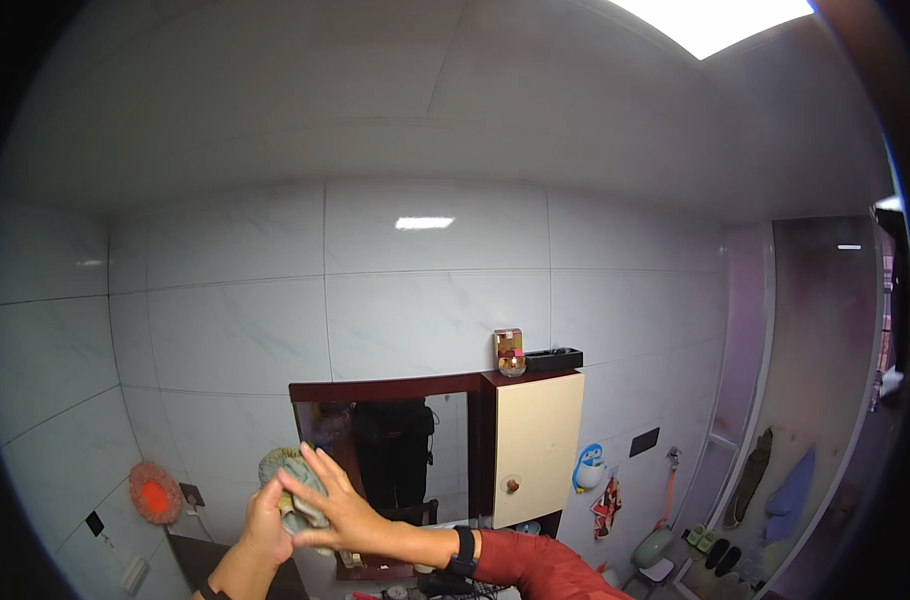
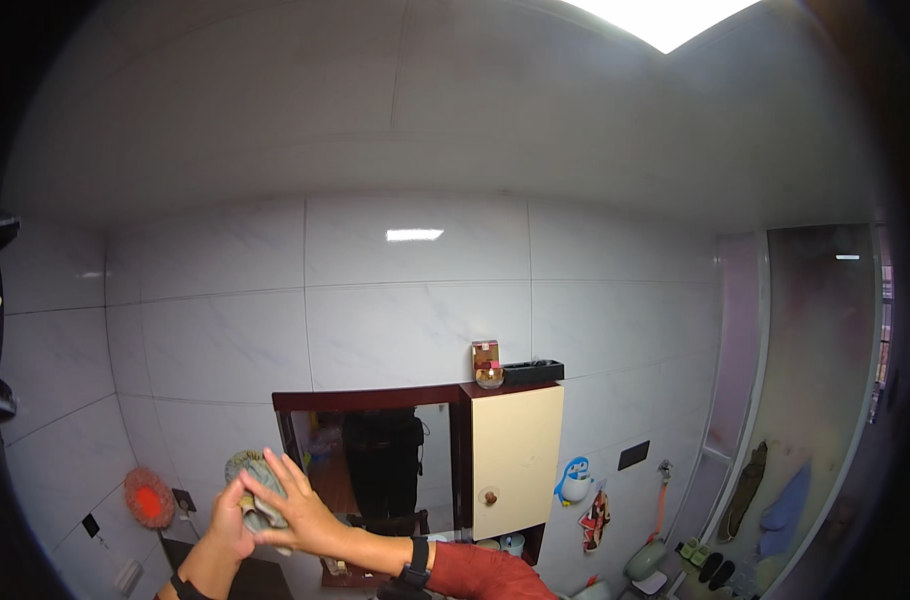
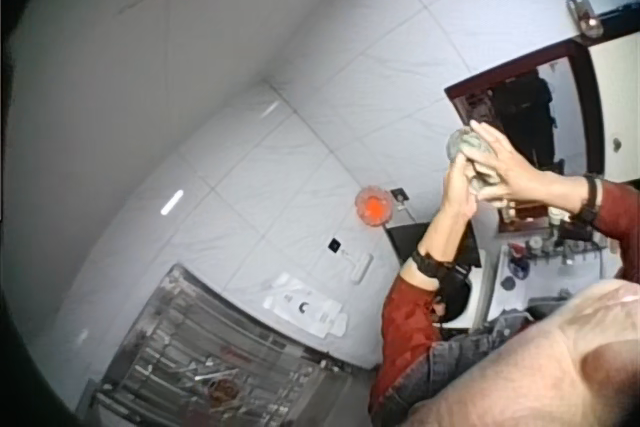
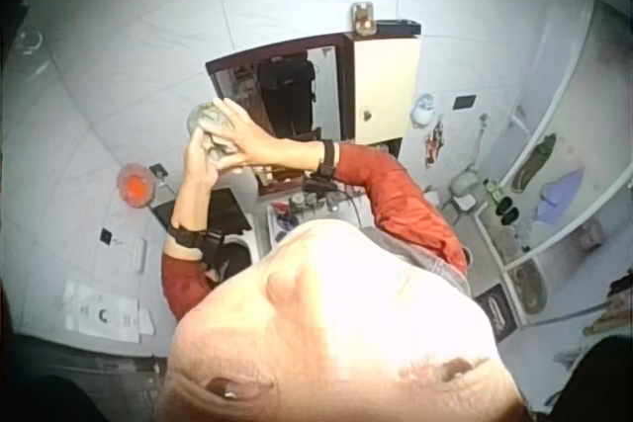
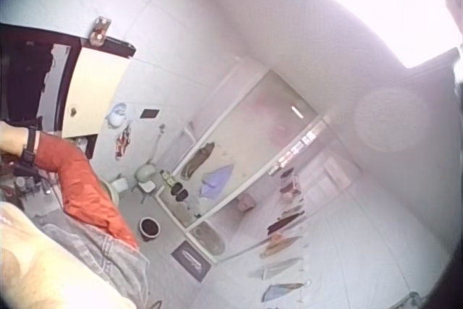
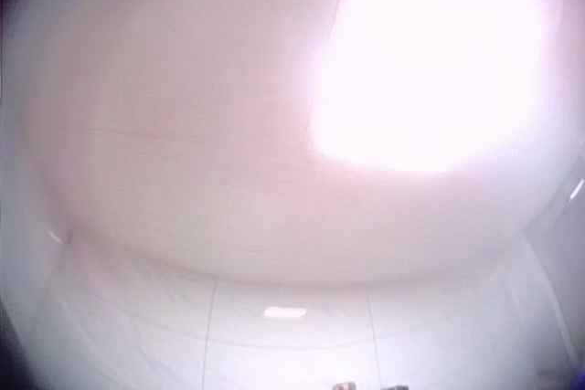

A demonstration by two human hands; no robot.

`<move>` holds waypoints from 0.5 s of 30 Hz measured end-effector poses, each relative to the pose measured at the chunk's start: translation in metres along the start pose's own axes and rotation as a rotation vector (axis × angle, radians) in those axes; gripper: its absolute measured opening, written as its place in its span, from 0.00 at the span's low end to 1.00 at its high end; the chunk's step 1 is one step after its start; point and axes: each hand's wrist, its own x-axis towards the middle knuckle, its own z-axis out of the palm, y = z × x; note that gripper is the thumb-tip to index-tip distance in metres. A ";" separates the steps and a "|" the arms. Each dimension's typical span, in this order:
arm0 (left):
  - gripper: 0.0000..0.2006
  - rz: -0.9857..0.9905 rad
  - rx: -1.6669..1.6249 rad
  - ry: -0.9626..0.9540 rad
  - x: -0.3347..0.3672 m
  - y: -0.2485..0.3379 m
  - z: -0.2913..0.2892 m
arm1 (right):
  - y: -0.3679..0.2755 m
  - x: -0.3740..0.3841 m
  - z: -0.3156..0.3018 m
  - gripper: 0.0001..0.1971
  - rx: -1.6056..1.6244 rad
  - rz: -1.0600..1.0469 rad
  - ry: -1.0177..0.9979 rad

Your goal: The person stands on a wooden chair and wipes the tiled ceiling with a cloth. They repeatedly climb up and down the chair to reach different sections of the ceiling, using the cloth in their right hand while stabilizing with the left hand.

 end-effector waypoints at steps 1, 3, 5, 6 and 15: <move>0.19 -0.009 -0.009 -0.016 0.000 0.002 0.008 | 0.005 0.003 -0.005 0.39 0.048 -0.008 0.048; 0.20 -0.028 0.028 -0.104 -0.002 0.006 0.020 | 0.013 0.006 -0.018 0.34 0.132 -0.016 0.123; 0.21 -0.077 0.119 -0.221 -0.005 0.012 0.026 | 0.018 0.008 -0.038 0.33 0.204 -0.003 0.155; 0.24 -0.112 0.147 -0.260 -0.007 0.014 0.027 | 0.020 0.009 -0.052 0.32 0.208 -0.035 0.132; 0.34 -0.085 0.456 -0.219 -0.019 0.051 -0.002 | 0.010 0.159 -0.360 0.29 -0.406 -0.275 1.232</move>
